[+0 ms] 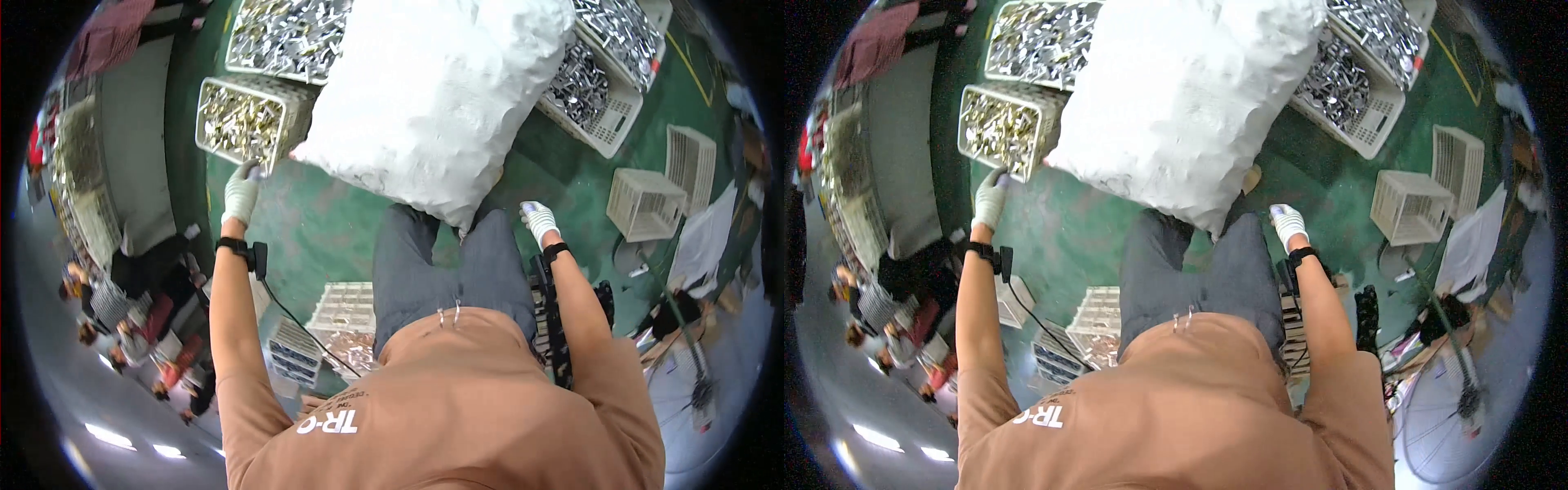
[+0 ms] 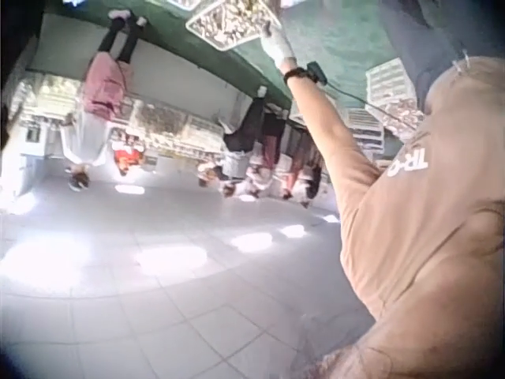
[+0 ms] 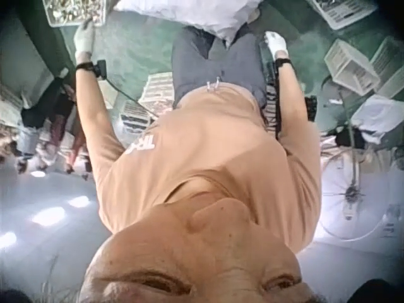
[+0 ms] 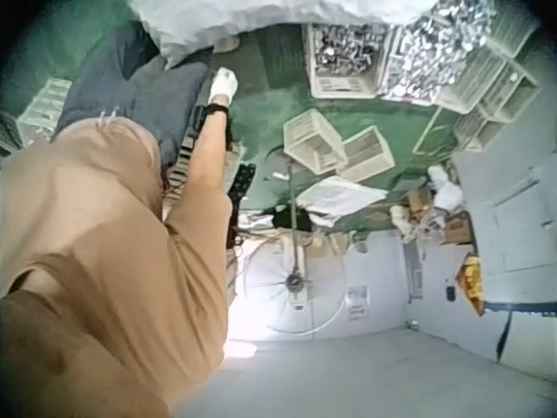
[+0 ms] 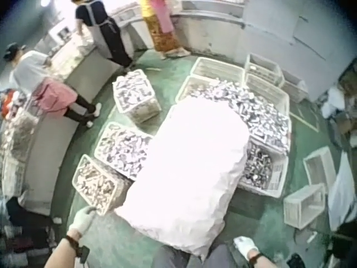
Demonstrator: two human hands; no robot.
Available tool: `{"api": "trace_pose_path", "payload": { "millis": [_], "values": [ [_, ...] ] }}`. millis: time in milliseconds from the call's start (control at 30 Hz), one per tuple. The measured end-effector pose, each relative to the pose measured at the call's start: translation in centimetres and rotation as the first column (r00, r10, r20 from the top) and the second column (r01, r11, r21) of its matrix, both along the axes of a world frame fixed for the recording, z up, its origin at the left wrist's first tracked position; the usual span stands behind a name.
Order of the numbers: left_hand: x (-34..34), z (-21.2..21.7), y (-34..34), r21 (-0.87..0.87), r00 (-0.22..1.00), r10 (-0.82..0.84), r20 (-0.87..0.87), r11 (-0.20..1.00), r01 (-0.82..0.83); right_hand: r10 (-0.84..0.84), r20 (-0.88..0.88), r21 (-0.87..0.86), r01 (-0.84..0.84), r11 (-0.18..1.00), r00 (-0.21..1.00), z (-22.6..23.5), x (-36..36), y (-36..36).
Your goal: The person unties a large white bag, empties its contents of metal components into plastic crates, and then sorts the components by hand. Finally, they pick up a crate of metal parts and pour them into another crate.
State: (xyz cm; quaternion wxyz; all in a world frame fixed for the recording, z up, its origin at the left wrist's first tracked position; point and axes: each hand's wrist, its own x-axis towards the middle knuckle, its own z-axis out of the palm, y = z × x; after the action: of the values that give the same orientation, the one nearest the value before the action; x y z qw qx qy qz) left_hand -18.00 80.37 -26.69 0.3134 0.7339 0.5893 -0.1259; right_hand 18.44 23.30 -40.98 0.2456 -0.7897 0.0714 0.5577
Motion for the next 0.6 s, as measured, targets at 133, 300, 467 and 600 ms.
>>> {"api": "trace_pose_path", "payload": {
  "millis": [133, 300, 467, 600],
  "values": [
    [-5.0, -7.7, 8.3, -0.227, 0.983, -0.135, -0.124, 0.968, 0.104, -0.452, -0.052, -0.032, 0.451, 0.892, 0.891, -2.9, -4.4, 1.4],
    [-0.4, -10.2, 20.6, -0.266, 0.819, -0.473, -0.326, 0.877, 0.400, -0.715, -0.036, -0.147, 0.704, 0.695, 0.698, -0.9, -13.8, 0.6],
    [0.5, -4.8, 39.5, -0.324, 0.135, -0.629, -0.765, 0.558, 0.764, -0.789, -0.069, -0.271, 0.750, 0.604, 0.610, -2.5, -21.4, 0.5],
    [10.6, -9.7, 39.0, -0.054, 0.362, -0.674, -0.645, 0.512, 0.857, -0.787, -0.072, -0.233, 0.757, 0.610, 0.612, -6.3, -23.5, -1.8]
  ]
}}
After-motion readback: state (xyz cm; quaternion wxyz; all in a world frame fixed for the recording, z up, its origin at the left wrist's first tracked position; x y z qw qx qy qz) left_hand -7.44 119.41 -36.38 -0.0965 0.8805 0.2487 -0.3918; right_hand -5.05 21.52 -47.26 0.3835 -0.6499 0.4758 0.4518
